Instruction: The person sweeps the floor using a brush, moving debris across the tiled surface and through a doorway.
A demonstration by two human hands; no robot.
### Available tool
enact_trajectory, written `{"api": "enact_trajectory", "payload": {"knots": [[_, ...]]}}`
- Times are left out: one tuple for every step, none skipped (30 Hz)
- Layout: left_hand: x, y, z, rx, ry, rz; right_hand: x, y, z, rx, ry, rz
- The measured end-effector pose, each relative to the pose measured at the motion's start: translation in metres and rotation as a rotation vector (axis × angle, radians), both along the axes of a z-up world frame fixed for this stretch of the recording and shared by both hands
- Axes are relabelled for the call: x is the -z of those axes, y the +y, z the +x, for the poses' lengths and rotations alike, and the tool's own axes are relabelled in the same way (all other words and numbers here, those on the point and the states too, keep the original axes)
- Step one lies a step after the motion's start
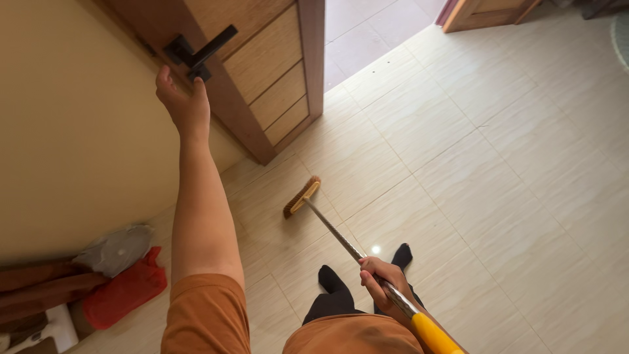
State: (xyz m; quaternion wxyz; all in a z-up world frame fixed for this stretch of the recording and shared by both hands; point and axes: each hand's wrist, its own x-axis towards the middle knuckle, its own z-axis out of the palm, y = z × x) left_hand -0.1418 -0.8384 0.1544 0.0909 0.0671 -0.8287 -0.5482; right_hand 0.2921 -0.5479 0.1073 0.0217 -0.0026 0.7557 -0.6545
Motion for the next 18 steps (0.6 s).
{"api": "enact_trajectory", "payload": {"knots": [[0.001,-0.006,-0.001,-0.044,-0.010,0.036,0.001,-0.004,0.000,0.002,0.019,-0.002],[0.000,-0.013,-0.003,-0.005,-0.016,0.031,0.003,-0.007,-0.002,0.005,0.038,-0.005],[-0.002,-0.018,-0.006,0.037,-0.023,0.029,0.004,-0.010,-0.003,0.007,0.046,0.001],[-0.005,-0.020,-0.008,0.078,-0.031,0.027,0.006,-0.012,-0.006,0.009,0.054,0.007],[-0.008,-0.019,-0.011,0.160,-0.014,0.096,0.006,-0.014,-0.008,0.010,0.064,0.015],[-0.012,-0.016,-0.015,0.243,0.005,0.164,0.006,-0.015,-0.011,0.004,0.065,0.014],[-0.015,-0.013,-0.016,0.325,0.025,0.231,0.006,-0.016,-0.015,0.000,0.067,0.013],[-0.016,-0.010,-0.015,0.302,-0.044,0.155,0.005,-0.017,-0.019,-0.005,0.068,0.013],[-0.017,-0.003,-0.014,0.277,-0.112,0.080,0.004,-0.018,-0.021,0.001,0.060,0.006],[-0.017,0.002,-0.013,0.251,-0.179,0.006,0.003,-0.019,-0.024,0.006,0.052,0.000],[-0.017,0.007,-0.014,0.248,-0.184,0.059,0.002,-0.019,-0.028,0.013,0.048,-0.005],[-0.015,0.013,-0.016,0.246,-0.188,0.113,0.002,-0.019,-0.031,0.013,0.061,-0.014],[-0.013,0.017,-0.020,0.245,-0.189,0.165,0.002,-0.020,-0.034,0.014,0.078,-0.023],[-0.009,0.022,-0.022,0.239,-0.172,0.041,0.002,-0.021,-0.036,0.016,0.095,-0.032],[-0.005,0.026,-0.023,0.231,-0.158,-0.084,0.003,-0.021,-0.036,0.019,0.084,-0.025],[-0.002,0.027,-0.024,0.222,-0.145,-0.208,0.003,-0.021,-0.037,0.022,0.074,-0.018],[-0.003,0.027,-0.026,0.221,-0.176,-0.299,0.003,-0.021,-0.038,0.028,0.065,-0.013],[-0.005,0.026,-0.027,0.219,-0.208,-0.389,0.004,-0.021,-0.040,0.023,0.055,-0.006]]}}
